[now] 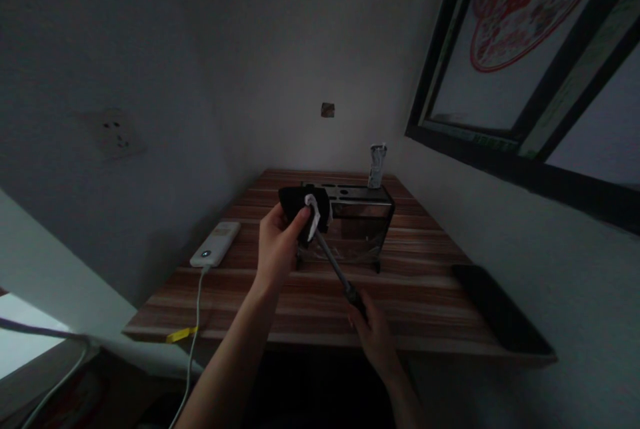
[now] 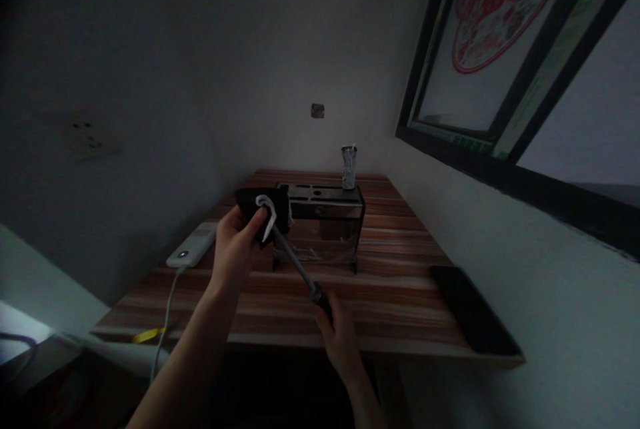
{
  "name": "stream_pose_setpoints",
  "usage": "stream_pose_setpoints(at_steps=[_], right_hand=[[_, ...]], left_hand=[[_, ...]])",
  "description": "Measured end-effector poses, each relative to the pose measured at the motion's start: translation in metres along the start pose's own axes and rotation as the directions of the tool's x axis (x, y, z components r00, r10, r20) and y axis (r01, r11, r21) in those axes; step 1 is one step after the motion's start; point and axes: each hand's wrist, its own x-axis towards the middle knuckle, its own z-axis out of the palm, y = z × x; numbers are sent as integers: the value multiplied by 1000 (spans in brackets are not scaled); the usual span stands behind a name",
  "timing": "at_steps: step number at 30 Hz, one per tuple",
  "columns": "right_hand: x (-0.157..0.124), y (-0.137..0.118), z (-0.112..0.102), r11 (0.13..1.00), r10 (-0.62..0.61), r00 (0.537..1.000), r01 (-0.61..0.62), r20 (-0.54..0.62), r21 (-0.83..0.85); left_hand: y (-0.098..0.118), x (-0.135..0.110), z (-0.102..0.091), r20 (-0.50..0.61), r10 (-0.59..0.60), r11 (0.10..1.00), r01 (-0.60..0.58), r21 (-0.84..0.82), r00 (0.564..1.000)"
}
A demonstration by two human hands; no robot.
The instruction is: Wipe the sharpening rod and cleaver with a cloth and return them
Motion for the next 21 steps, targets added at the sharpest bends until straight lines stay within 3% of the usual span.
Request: stream_pose_setpoints(at_steps=[9, 21], right_hand=[[1, -8, 0, 999, -11, 999, 13, -40, 43], [5, -15, -2, 995, 13, 1000, -16, 25, 100]], left_hand=[[-18, -34, 13, 113, -157, 977, 138, 160, 981], [-56, -69, 16, 279, -219, 927, 110, 358, 935]])
